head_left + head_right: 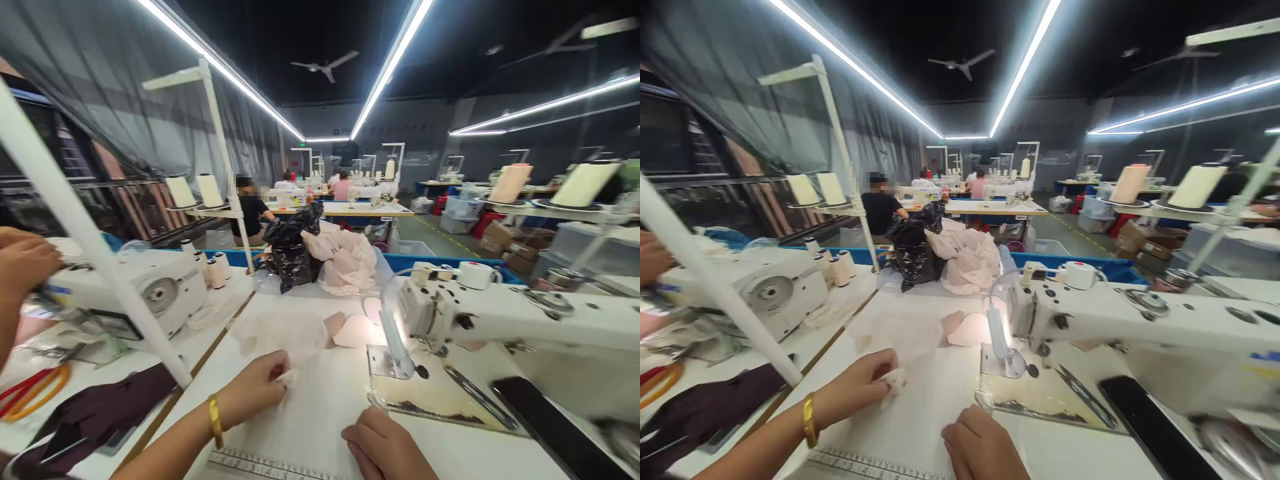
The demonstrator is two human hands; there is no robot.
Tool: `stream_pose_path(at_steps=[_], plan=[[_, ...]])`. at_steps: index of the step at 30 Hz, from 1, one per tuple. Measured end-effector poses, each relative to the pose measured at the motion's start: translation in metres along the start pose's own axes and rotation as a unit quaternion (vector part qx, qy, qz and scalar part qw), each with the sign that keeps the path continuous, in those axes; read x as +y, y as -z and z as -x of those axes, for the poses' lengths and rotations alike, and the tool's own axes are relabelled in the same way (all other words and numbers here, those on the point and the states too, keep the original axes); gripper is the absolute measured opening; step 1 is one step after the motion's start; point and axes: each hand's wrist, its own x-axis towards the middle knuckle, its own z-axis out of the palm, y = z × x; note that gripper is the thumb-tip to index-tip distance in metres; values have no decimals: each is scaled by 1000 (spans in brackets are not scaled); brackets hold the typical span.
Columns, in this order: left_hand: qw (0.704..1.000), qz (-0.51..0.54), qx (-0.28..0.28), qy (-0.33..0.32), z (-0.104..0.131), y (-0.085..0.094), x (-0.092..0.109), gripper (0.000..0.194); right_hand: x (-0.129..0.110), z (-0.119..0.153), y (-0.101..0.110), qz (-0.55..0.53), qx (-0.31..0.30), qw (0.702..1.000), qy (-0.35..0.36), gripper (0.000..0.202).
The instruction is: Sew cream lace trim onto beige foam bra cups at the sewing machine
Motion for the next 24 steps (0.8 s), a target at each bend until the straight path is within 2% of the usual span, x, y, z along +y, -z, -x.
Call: stream_pose_path(at_steps=[1,3,4,5,6,7,9,11,13,14,15,16,17,18,19,20,21,23,24], plan=[[993,118,-19,17,3,-2,2,18,2,0,11,4,3,1000,-22,22],[933,351,-51,55,7,-2,6,48,14,5,35,58,25,994,-94,23],[903,420,-59,67,7,1,7,56,25,10,49,106,35,984,-139,23],[881,464,-53,70,5,6,10,55,38,17,62,173,40,967,-183,23],[871,485,-34,64,2,14,14,49,51,27,75,258,37,938,-229,22],[868,495,-4,45,-2,25,21,42,64,37,86,338,29,903,-263,21],[856,507,96,-35,-11,52,40,30,87,56,101,372,28,882,-289,22],[809,525,225,-139,-17,83,64,16,102,70,107,380,27,880,-284,22],[739,517,354,-249,-19,105,86,9,106,78,104,379,23,886,-267,25],[725,497,382,-286,-18,110,94,9,105,80,100,375,28,889,-259,26],[733,476,380,-302,-16,108,99,6,101,81,96,363,42,894,-258,26],[766,455,345,-296,-14,99,101,7,95,80,92,338,62,902,-263,25],[809,436,285,-273,-12,84,100,14,86,79,87,297,84,911,-276,23],[858,418,194,-227,-10,65,97,24,75,76,83,242,104,919,-295,22],[893,405,95,-172,-9,42,91,32,62,72,78,175,115,927,-310,21],[910,397,14,-120,-9,18,84,41,47,67,75,112,108,931,-330,23],[913,397,-43,-83,-9,-5,77,50,32,61,72,68,94,937,-330,24],[906,407,-104,-50,-9,-42,64,65,3,45,67,23,75,957,-280,19],[899,419,-119,-43,-9,-54,60,71,-8,37,65,26,64,969,-239,20]])
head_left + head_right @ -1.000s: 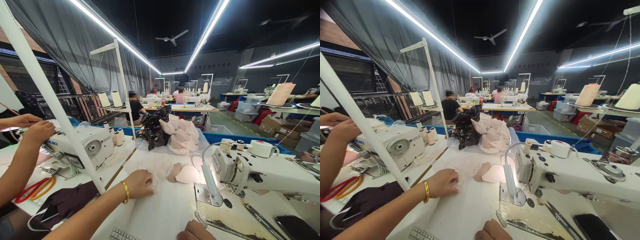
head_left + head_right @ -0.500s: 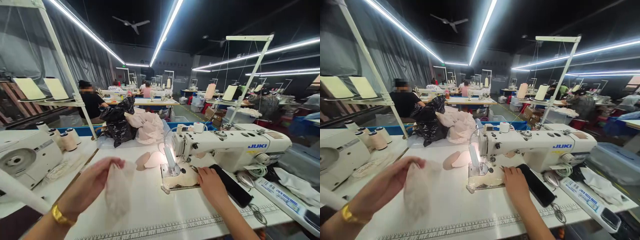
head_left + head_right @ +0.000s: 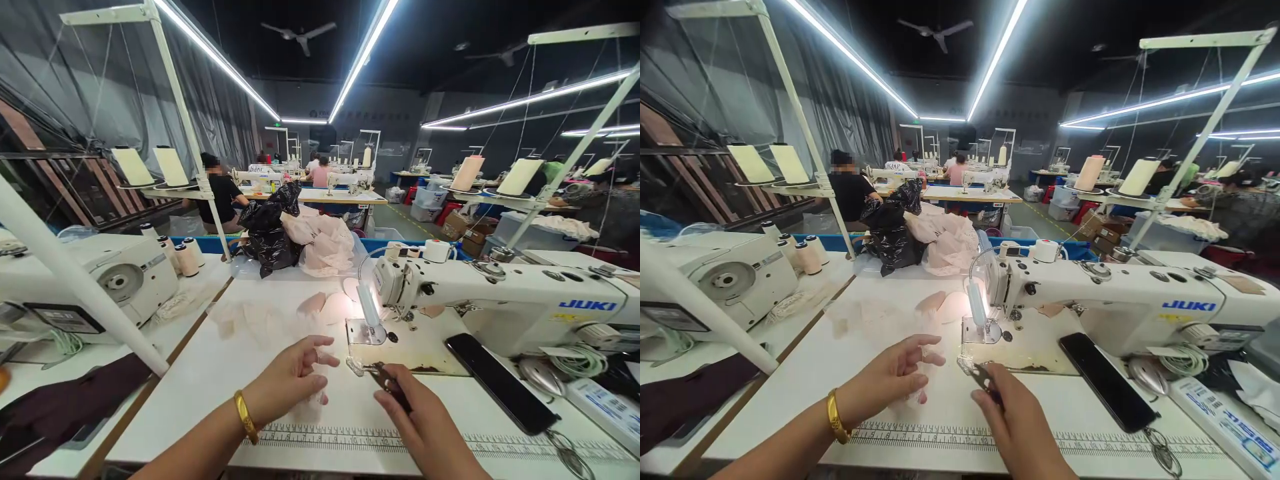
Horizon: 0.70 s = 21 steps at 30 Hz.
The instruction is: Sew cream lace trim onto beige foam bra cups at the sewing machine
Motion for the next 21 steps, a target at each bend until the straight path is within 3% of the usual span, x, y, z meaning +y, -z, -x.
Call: stream_pose_path(at_steps=[4,10,13,15,16,18,19,21], plan=[[999,35,-37,7,-3,-7,-12,86,-33,-13,-10,123,41,983,129,20],[996,33,-81,14,-5,-16,-14,98,-50,-28,-31,202,76,960,177,29],[992,-78,-85,40,4,1,-5,97,-42,-23,-29,199,61,964,165,31],[976,-215,-34,24,16,29,12,81,-22,-14,-18,198,51,970,135,33],[953,-303,33,-9,22,45,22,71,-7,-8,-11,199,63,971,117,36],[868,-443,201,-104,33,74,39,61,25,3,7,236,59,966,89,35],[829,-483,247,-137,37,82,44,58,39,7,15,264,70,960,67,37],[795,-515,265,-178,37,82,44,50,59,11,27,301,77,948,74,39]])
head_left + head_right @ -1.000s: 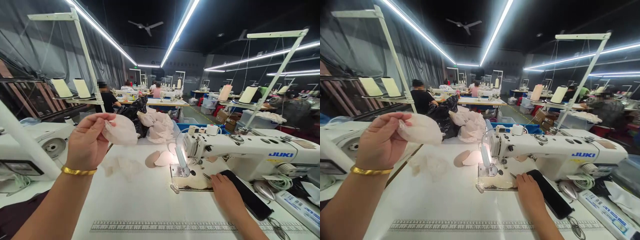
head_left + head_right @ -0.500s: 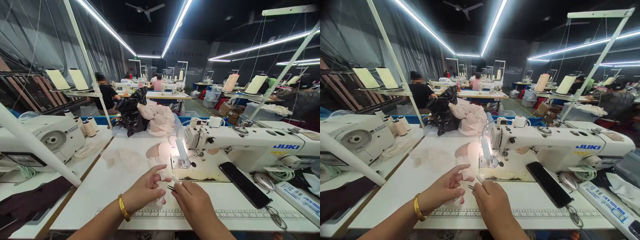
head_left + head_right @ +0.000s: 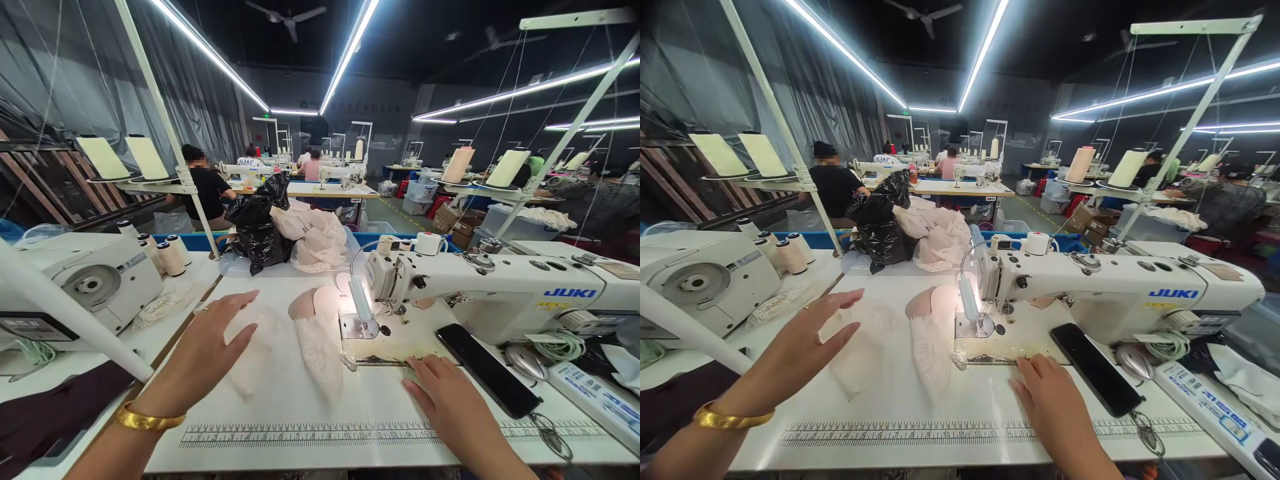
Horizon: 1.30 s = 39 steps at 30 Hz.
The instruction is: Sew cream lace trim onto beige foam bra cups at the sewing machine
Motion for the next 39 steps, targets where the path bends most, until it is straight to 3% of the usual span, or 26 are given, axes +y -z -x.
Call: stream_pose_path(at_steps=[2,5,7,10,14,17,19,21,23,26,28,30,32,34,36,37,39], plan=[[998,24,-60,-25,6,-20,15,39,4,-2,1,-7,12,1000,2,36],[981,9,-192,0,19,-69,52,34,-20,-16,6,-129,-2,992,11,23],[976,-48,-213,-2,25,-97,71,36,-42,-27,8,-209,-26,977,24,19],[966,-107,-236,-25,29,-115,81,12,-68,-43,7,-272,-28,961,42,23],[974,-34,-221,-47,35,-103,75,21,-82,-63,-3,-285,-9,955,76,44],[977,71,-186,-79,43,-84,69,22,-90,-76,-4,-312,5,945,101,38],[978,142,-148,-47,47,-73,67,20,-97,-81,3,-361,5,927,96,24],[968,224,-109,35,46,-67,65,20,-103,-84,13,-425,-28,903,56,21],[933,330,-91,110,43,-67,63,24,-109,-83,24,-497,-84,863,-20,24],[858,472,-122,159,39,-78,59,45,-112,-80,29,-612,-147,760,-161,26],[821,512,-169,188,38,-87,58,53,-111,-76,24,-673,-154,684,-235,32],[798,530,-184,221,38,-93,57,47,-109,-70,15,-700,-144,641,-280,37],[786,552,-146,236,37,-95,59,47,-107,-64,6,-681,-132,653,-304,40],[778,569,-102,245,38,-96,63,44,-107,-58,-1,-640,-123,698,-297,41],[778,570,-96,245,37,-98,66,45,-109,-53,-5,-620,-105,729,-271,41],[782,562,-109,247,36,-99,67,47,-111,-52,-5,-628,-91,725,-268,41],[802,526,-158,236,31,-100,64,56,-112,-52,-5,-681,-76,666,-296,41]])
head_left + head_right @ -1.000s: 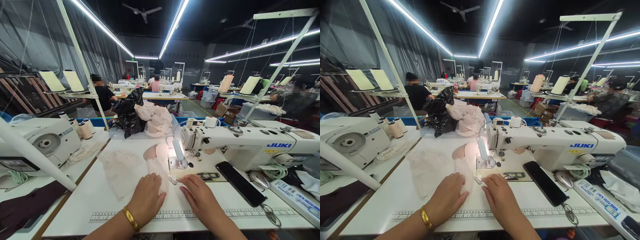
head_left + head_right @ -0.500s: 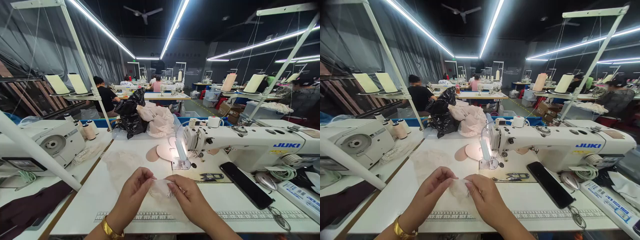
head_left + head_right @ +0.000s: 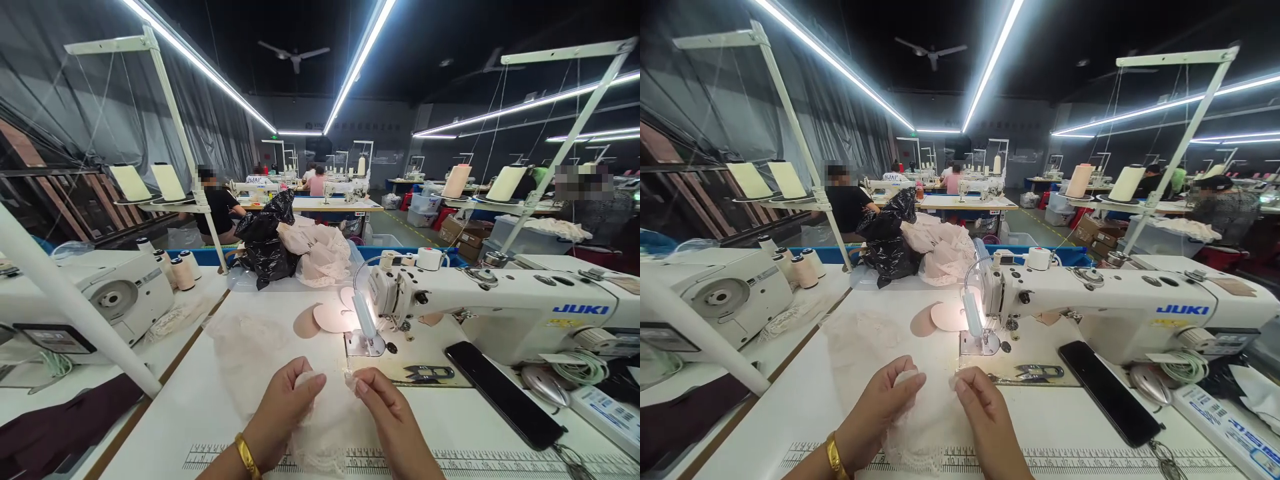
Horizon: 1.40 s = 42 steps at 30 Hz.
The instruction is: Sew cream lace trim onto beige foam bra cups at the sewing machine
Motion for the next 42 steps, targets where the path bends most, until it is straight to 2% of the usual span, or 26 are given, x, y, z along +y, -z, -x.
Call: stream_pose_path(at_steps=[2,4,6,7,8,12,14,16,18,20,23,25,28,32,35,38,40,42], plan=[[994,-94,-51,9,-11,7,3,55,-2,-3,1,-98,0,993,-66,42],[959,-273,-57,-44,-26,19,9,45,-4,-8,5,-127,-9,985,-113,44],[877,-462,1,-130,-46,32,17,32,-3,-16,11,-104,-9,986,-128,46],[836,-522,31,-166,-57,37,20,23,-1,-20,13,-93,-9,987,-127,47],[803,-561,46,-195,-68,41,22,21,1,-23,16,-89,-11,988,-125,47],[733,-627,9,-263,-111,41,21,59,9,-30,22,-81,-33,989,-117,46],[706,-653,-12,-273,-128,36,19,52,11,-30,23,-74,-38,990,-117,45],[690,-672,-20,-268,-141,30,19,34,12,-30,24,-74,-42,990,-114,45],[686,-681,-6,-255,-148,27,22,26,12,-30,25,-70,-49,990,-109,44],[692,-681,32,-235,-151,27,25,20,13,-30,25,-62,-57,991,-107,42],[708,-675,75,-195,-146,31,25,45,13,-31,25,-50,-62,991,-109,41],[720,-669,80,-166,-140,37,25,52,13,-31,24,-44,-65,991,-111,41],[743,-649,106,-121,-131,51,31,41,11,-29,23,-40,-63,991,-113,40],[791,-586,161,-71,-119,72,51,19,7,-27,22,-49,-55,991,-116,38],[833,-527,160,-51,-110,82,62,15,6,-27,21,-50,-52,991,-113,38],[862,-487,137,-40,-102,84,62,20,6,-26,20,-57,-47,992,-106,37],[866,-481,128,-42,-100,85,60,21,6,-26,20,-61,-43,992,-104,38],[856,-494,140,-51,-99,85,59,21,5,-26,20,-62,-41,992,-105,39]])
